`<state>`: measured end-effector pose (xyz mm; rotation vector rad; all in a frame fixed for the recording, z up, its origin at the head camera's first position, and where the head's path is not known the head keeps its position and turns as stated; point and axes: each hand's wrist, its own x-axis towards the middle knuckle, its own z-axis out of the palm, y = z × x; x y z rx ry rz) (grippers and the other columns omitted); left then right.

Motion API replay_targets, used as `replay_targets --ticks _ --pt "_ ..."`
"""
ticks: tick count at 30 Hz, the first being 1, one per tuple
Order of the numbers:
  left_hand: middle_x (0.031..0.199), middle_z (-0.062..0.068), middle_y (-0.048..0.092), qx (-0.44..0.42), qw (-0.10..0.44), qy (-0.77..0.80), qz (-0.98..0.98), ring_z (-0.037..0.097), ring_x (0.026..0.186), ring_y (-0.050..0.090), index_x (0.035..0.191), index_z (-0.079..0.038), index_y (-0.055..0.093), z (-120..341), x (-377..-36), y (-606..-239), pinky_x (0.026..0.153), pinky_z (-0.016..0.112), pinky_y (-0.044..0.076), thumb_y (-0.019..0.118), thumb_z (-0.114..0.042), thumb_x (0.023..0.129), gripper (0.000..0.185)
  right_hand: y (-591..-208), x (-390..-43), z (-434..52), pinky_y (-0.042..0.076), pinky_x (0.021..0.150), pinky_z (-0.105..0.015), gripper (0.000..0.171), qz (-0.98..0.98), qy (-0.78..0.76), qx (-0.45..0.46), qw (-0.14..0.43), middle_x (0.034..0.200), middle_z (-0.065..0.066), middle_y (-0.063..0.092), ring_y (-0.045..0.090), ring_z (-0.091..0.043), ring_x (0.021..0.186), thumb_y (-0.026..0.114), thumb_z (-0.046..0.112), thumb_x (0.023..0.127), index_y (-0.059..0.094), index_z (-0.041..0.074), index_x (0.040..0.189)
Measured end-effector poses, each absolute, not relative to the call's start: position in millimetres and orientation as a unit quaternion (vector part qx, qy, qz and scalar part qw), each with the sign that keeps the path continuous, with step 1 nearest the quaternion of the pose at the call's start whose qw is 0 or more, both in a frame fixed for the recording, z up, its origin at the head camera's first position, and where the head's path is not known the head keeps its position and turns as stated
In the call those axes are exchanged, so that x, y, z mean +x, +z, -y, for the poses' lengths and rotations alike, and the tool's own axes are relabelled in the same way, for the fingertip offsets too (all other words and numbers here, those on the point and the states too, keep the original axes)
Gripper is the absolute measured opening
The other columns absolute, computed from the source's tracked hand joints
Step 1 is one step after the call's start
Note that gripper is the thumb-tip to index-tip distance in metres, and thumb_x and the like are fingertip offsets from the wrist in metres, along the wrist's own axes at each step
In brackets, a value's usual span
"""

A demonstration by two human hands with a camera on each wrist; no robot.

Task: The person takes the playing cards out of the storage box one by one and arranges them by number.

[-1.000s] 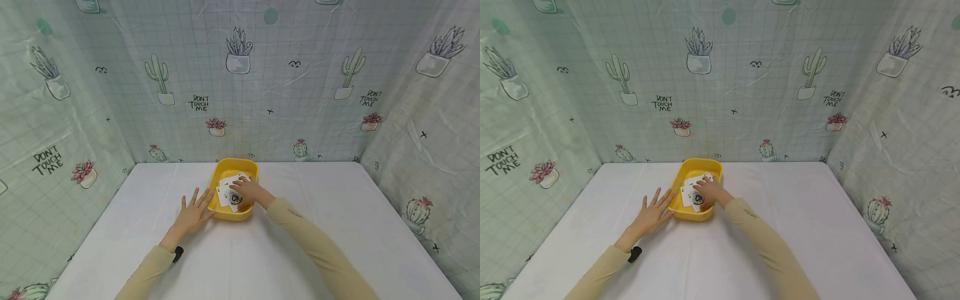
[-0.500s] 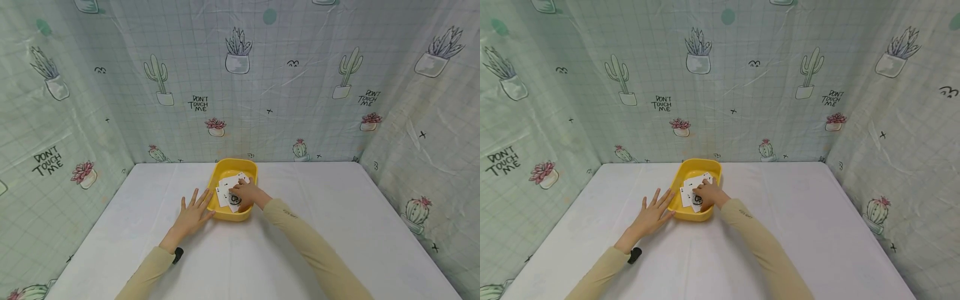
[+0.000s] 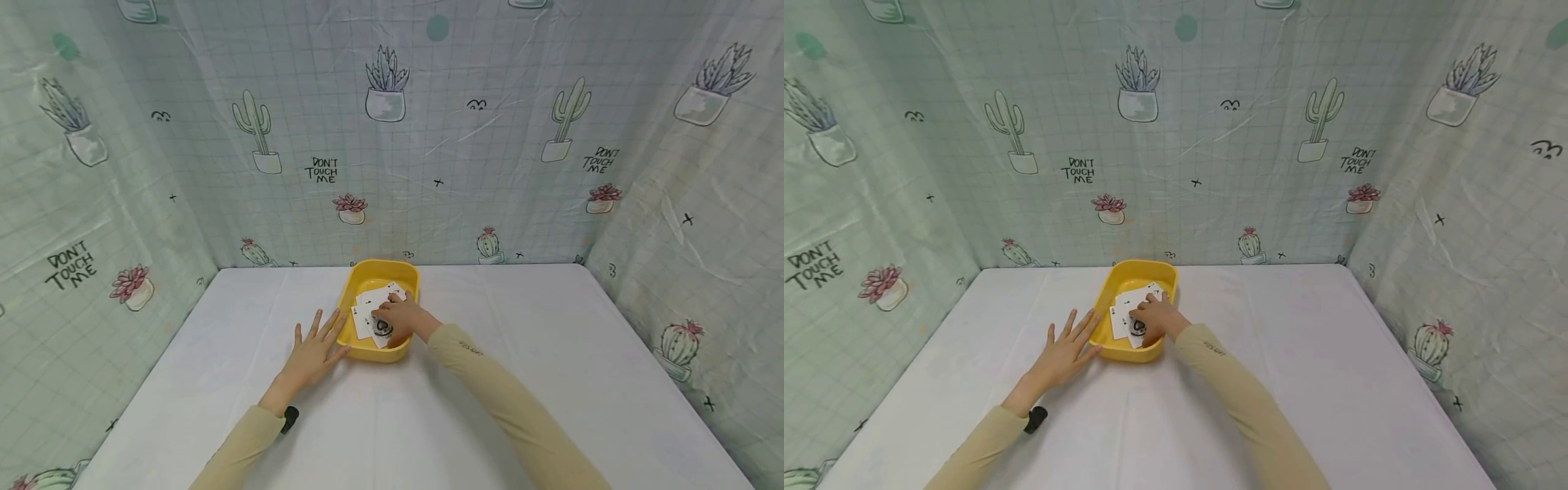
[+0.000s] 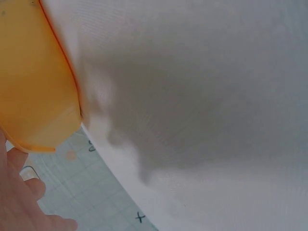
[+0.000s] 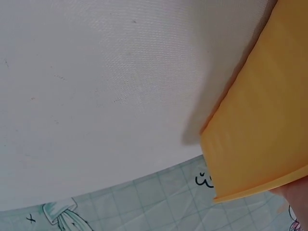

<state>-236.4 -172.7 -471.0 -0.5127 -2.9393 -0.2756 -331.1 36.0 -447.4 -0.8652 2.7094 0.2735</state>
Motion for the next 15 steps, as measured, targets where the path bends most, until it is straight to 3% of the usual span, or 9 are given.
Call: replay_targets --ticks 9,15 --pt "0.151 0.000 0.017 -0.168 0.069 -0.090 0.979 0.035 0.138 0.009 0.143 -0.022 0.021 172.8 -235.9 -472.1 0.100 0.068 0.011 0.040 -0.051 0.089 0.064 -451.6 -334.2 -35.6 0.018 0.107 -0.055 0.078 -0.939 0.091 -0.306 0.126 0.135 0.000 0.039 0.027 -0.023 0.129 0.066 0.056 0.069 0.035 0.030 0.136" --pt "0.151 -0.001 0.017 -0.168 0.074 -0.090 0.979 0.034 0.138 0.008 0.143 -0.021 0.022 171.4 -236.1 -472.1 0.099 0.068 0.012 0.039 -0.052 0.089 0.064 -450.9 -334.3 -36.8 0.019 0.106 -0.055 0.085 -0.938 0.100 -0.314 0.105 0.138 -0.004 0.036 0.027 -0.026 0.129 0.064 0.062 0.067 0.035 0.022 0.137"
